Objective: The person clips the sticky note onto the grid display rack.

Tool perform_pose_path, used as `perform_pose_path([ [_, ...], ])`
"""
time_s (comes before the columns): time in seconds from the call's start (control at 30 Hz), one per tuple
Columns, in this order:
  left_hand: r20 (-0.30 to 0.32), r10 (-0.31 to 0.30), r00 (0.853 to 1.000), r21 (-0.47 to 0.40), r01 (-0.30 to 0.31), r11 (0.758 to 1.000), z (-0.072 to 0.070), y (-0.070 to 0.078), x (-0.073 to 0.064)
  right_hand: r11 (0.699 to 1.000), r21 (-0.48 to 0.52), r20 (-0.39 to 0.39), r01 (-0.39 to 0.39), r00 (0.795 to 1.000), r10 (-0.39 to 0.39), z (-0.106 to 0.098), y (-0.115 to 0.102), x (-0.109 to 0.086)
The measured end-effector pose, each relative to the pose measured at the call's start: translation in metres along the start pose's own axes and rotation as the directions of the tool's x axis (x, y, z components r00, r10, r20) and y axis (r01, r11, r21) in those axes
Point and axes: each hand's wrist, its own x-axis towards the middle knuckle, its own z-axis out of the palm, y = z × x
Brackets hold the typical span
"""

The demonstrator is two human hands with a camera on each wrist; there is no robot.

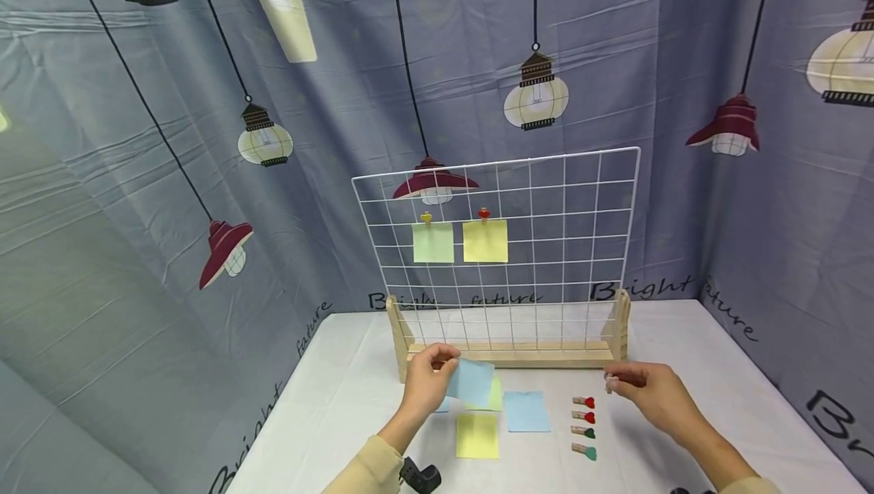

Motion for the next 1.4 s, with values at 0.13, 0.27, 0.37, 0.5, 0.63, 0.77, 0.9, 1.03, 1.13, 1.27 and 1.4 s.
perform_pose_path([
  [0.13, -0.006, 0.007, 1.0, -0.012, -0.007, 1.0, 0.001, 0.001, 0.001, 1.0, -0.007, -0.001, 0.003, 1.0, -0.003, -0.001, -0.002, 0.001],
  [0.27, -0.014, 0.024, 1.0, -0.016, -0.024, 1.0, 0.002, 0.001, 0.001, 1.0, 0.007, 0.002, -0.01, 1.0, 0.01, -0.001, -0.004, 0.002],
  [0.37, -0.02, 0.04, 0.999, -0.015, -0.04, 0.999, 0.003, 0.0, 0.001, 1.0, 0.013, 0.008, -0.02, 1.0, 0.02, -0.002, -0.006, 0.003],
  [0.5, -0.024, 0.039, 0.999, -0.016, -0.039, 0.999, 0.004, 0.001, 0.001, 1.0, 0.001, 0.008, -0.02, 1.0, 0.02, -0.004, -0.01, 0.005],
  [0.63, -0.017, 0.023, 1.0, -0.02, -0.024, 1.0, 0.005, 0.004, 0.003, 1.0, -0.009, -0.002, -0.016, 1.0, 0.016, -0.005, -0.015, 0.006],
  [0.77, -0.001, 0.016, 1.0, -0.027, -0.016, 1.0, 0.007, 0.008, 0.004, 0.999, -0.023, -0.009, -0.023, 1.0, 0.023, -0.007, -0.02, 0.008],
  [0.9, 0.008, 0.017, 1.0, -0.027, -0.017, 0.999, 0.009, 0.012, 0.005, 0.999, -0.035, -0.02, -0.004, 1.0, 0.003, -0.008, -0.025, 0.009],
  [1.03, 0.018, 0.019, 1.0, -0.026, -0.019, 0.999, 0.011, 0.017, 0.007, 0.999, -0.039, -0.034, 0.031, 0.999, -0.032, -0.01, -0.028, 0.009],
  [1.13, 0.021, 0.022, 1.0, -0.019, -0.022, 1.0, 0.014, 0.022, 0.009, 0.998, -0.042, -0.04, 0.049, 0.998, -0.051, -0.012, -0.029, 0.009],
  [1.27, 0.024, 0.022, 0.999, -0.014, -0.022, 1.0, 0.018, 0.029, 0.011, 0.997, -0.041, -0.042, 0.068, 0.997, -0.07, -0.014, -0.03, 0.012],
  [1.4, 0.018, 0.042, 0.999, -0.023, -0.042, 0.999, 0.022, 0.036, 0.012, 0.995, -0.057, -0.072, 0.079, 0.994, -0.083, -0.015, -0.037, 0.014],
])
